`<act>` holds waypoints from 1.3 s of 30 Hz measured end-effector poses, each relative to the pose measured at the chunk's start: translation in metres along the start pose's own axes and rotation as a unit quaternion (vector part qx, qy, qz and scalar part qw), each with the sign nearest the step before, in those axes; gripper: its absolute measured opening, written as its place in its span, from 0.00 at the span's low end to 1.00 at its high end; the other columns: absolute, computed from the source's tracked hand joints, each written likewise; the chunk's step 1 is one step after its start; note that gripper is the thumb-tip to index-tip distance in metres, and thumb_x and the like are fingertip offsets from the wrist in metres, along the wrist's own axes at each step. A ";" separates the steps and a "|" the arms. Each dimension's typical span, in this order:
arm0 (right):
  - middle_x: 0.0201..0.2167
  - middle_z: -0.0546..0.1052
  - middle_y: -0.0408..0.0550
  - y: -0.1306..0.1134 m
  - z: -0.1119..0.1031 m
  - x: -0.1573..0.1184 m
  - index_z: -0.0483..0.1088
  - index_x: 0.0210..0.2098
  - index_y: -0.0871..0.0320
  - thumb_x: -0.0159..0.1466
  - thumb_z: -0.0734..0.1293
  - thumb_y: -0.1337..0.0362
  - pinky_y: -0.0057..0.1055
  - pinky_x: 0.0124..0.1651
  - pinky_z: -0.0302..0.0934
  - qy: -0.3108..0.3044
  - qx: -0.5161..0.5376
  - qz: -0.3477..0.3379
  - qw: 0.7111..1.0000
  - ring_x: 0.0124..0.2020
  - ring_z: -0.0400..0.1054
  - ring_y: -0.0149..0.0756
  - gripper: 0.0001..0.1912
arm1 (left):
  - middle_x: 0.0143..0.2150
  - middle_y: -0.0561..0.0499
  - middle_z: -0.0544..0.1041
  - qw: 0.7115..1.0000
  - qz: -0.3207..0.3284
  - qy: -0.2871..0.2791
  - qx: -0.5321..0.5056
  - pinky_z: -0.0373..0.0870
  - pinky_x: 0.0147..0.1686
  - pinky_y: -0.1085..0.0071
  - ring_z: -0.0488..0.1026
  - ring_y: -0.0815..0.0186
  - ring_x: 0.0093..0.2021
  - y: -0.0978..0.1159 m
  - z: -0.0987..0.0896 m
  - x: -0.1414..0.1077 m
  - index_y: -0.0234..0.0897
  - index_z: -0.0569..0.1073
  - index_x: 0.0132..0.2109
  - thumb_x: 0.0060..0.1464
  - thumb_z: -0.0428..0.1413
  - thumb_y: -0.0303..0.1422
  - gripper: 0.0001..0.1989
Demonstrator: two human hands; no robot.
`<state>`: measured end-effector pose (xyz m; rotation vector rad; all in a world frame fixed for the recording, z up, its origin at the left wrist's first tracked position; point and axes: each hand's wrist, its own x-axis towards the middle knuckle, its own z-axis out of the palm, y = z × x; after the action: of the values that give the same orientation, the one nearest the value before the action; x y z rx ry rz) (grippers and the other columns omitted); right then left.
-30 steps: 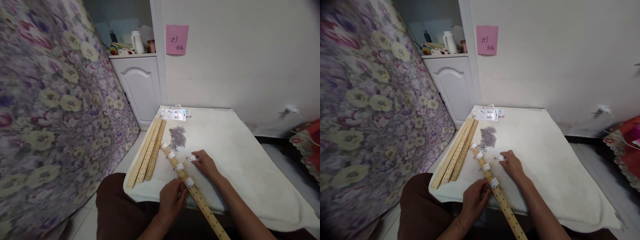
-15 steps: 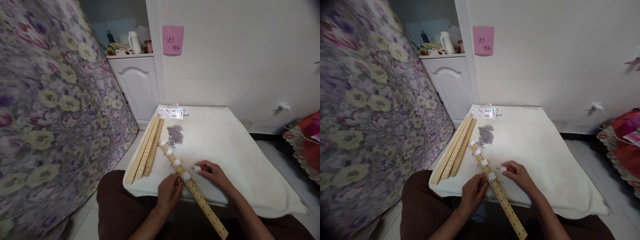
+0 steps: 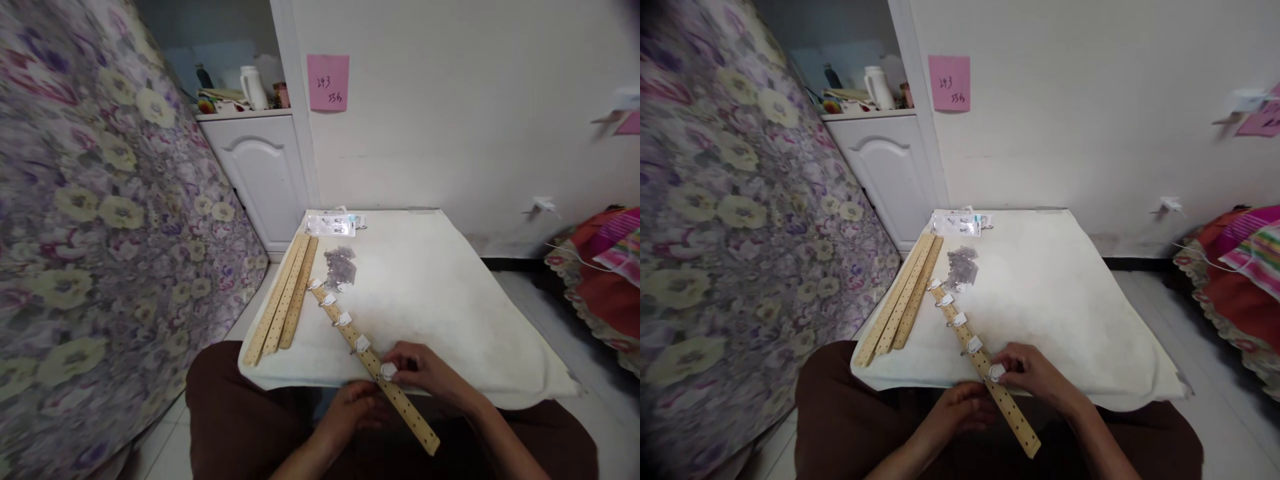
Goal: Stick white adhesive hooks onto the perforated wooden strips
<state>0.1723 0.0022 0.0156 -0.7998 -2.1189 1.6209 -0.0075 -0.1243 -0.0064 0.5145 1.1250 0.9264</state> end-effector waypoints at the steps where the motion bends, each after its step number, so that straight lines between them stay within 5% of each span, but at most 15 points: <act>1: 0.27 0.69 0.40 -0.001 0.000 0.000 0.76 0.37 0.55 0.55 0.70 0.63 0.27 0.32 0.56 0.000 -0.002 -0.001 1.000 0.29 0.62 0.31 0.10 | 0.38 0.44 0.79 1.000 -0.011 -0.017 -0.023 0.69 0.38 0.69 0.77 0.63 0.36 0.000 0.002 0.002 0.32 0.72 0.43 0.39 0.62 0.38 0.22; 8: 0.27 0.70 0.41 -0.005 0.002 0.002 0.76 0.37 0.54 0.54 0.70 0.62 0.28 0.33 0.59 -0.002 -0.021 0.001 1.000 0.29 0.63 0.32 0.11 | 0.37 0.42 0.80 0.988 -0.045 -0.044 -0.141 0.69 0.43 0.62 0.78 0.58 0.38 0.000 0.005 0.009 0.32 0.73 0.40 0.34 0.65 0.30 0.21; 14: 0.28 0.70 0.41 -0.002 0.001 0.003 0.76 0.39 0.53 0.54 0.70 0.65 0.28 0.33 0.59 -0.014 -0.020 -0.004 1.000 0.29 0.63 0.32 0.12 | 0.40 0.41 0.80 0.987 -0.055 -0.047 -0.141 0.70 0.40 0.65 0.78 0.60 0.37 0.001 0.007 0.011 0.32 0.72 0.46 0.42 0.64 0.40 0.25; 29: 0.28 0.70 0.41 -0.007 0.001 0.001 0.77 0.38 0.52 0.54 0.70 0.66 0.27 0.32 0.59 -0.004 -0.056 -0.008 0.998 0.28 0.63 0.32 0.11 | 0.33 0.43 0.79 0.983 -0.118 0.045 -0.135 0.69 0.31 0.71 0.77 0.63 0.30 0.009 0.024 0.015 0.29 0.72 0.42 0.50 0.55 0.48 0.24; 35: 0.27 0.70 0.41 -0.006 0.003 0.000 0.77 0.38 0.52 0.53 0.70 0.67 0.27 0.32 0.59 0.007 -0.072 0.000 0.997 0.28 0.64 0.32 0.12 | 0.31 0.44 0.78 0.989 -0.081 0.054 -0.110 0.67 0.30 0.71 0.77 0.62 0.29 0.009 0.031 0.015 0.29 0.72 0.42 0.44 0.62 0.45 0.25; 39: 0.27 0.71 0.41 -0.007 0.003 0.000 0.77 0.38 0.52 0.53 0.70 0.67 0.27 0.31 0.59 0.003 -0.074 0.003 0.997 0.27 0.64 0.31 0.12 | 0.29 0.45 0.78 0.986 -0.089 0.083 -0.114 0.67 0.29 0.71 0.76 0.63 0.27 0.009 0.035 0.017 0.30 0.72 0.43 0.48 0.57 0.47 0.24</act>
<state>0.1687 -0.0017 0.0217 -0.8567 -2.2554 1.4756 0.0239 -0.1021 0.0042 0.1487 1.1747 0.9386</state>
